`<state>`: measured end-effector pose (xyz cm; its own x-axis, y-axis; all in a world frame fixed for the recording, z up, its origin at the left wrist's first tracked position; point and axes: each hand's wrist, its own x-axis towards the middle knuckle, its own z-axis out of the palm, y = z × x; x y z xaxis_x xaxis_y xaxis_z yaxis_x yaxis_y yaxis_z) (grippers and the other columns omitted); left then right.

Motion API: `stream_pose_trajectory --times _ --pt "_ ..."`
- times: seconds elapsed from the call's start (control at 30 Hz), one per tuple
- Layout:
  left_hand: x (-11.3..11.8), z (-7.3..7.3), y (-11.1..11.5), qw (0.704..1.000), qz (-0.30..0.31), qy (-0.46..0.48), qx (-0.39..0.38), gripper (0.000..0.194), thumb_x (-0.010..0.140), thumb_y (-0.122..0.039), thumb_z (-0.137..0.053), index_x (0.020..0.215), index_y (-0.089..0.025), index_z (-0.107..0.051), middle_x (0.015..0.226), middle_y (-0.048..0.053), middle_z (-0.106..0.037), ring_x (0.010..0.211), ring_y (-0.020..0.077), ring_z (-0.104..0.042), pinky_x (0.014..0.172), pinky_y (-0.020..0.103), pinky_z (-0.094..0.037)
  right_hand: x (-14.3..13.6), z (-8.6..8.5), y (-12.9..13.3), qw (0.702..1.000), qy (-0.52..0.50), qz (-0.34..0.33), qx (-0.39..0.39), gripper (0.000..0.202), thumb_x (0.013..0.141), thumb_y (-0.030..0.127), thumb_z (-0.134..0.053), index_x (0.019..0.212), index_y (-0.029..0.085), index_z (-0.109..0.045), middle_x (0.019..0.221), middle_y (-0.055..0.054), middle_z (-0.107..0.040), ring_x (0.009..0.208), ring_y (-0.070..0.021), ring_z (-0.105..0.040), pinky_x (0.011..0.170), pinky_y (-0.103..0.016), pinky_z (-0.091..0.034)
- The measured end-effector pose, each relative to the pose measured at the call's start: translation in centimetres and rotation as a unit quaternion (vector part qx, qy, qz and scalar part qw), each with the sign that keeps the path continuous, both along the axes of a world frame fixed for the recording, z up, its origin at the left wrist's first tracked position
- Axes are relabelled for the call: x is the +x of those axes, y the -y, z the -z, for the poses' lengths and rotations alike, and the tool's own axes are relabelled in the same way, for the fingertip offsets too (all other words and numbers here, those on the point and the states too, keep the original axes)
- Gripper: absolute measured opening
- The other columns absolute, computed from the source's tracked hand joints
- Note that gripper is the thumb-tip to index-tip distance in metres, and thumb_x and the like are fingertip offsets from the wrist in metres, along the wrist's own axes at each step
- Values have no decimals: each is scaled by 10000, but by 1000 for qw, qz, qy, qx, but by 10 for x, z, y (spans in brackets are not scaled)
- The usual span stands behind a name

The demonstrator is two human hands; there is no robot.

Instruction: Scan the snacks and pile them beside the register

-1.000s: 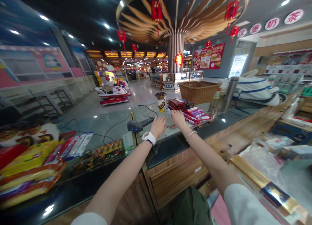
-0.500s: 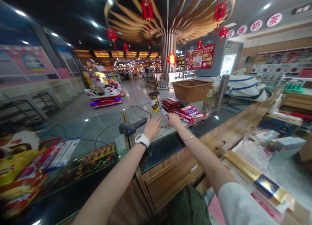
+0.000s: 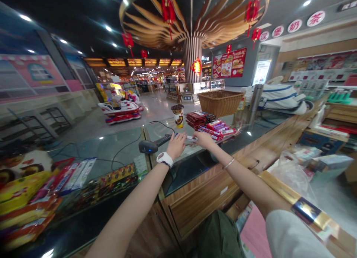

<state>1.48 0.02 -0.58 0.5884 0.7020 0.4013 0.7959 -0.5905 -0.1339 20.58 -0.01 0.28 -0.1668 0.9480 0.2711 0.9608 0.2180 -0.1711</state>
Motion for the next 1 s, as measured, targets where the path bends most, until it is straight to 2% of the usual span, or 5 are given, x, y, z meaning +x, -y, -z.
stream_pose_trajectory --times 0.1,0.23,0.5,0.7,1.0 --pt "-1 0 1 1000 10 -1 -6 446 946 -201 -484 1391 -168 -499 1495 114 -494 1391 274 -441 1210 552 -232 13 8 11 998 -17 -56 25 355 781 69 -573 1073 225 -702 1003 -49 -754 950 -227 -692 805 -275 -489" --pt "0 1 1 1000 24 -8 -9 335 959 -207 -492 1284 -187 -572 1307 108 -646 1314 239 -518 1214 537 -220 26 23 13 990 -82 -100 51 413 769 13 -527 1089 214 -695 1002 -40 -755 958 -208 -688 847 -279 -500" --pt "3 0 -2 1000 24 0 0 220 943 -144 -517 1121 -201 -632 1106 47 -707 1113 197 -624 1204 476 -259 29 38 9 972 -164 -141 94 249 829 142 -607 1055 196 -696 994 -66 -738 944 -226 -683 862 -347 -511" --pt "5 -8 2 1000 26 17 0 285 930 -132 -520 1185 -216 -615 1165 57 -698 1124 203 -625 1196 471 -272 28 30 10 971 -141 -127 144 289 801 117 -611 1068 199 -687 1032 -83 -733 1010 -254 -666 918 -387 -492" --pt "-11 -38 26 996 46 59 43 339 946 -238 -551 1283 -213 -577 1248 55 -677 1180 206 -593 1199 439 -262 12 0 20 956 -124 -152 220 284 845 171 -569 1119 198 -639 1105 -102 -709 1060 -268 -625 979 -423 -457"
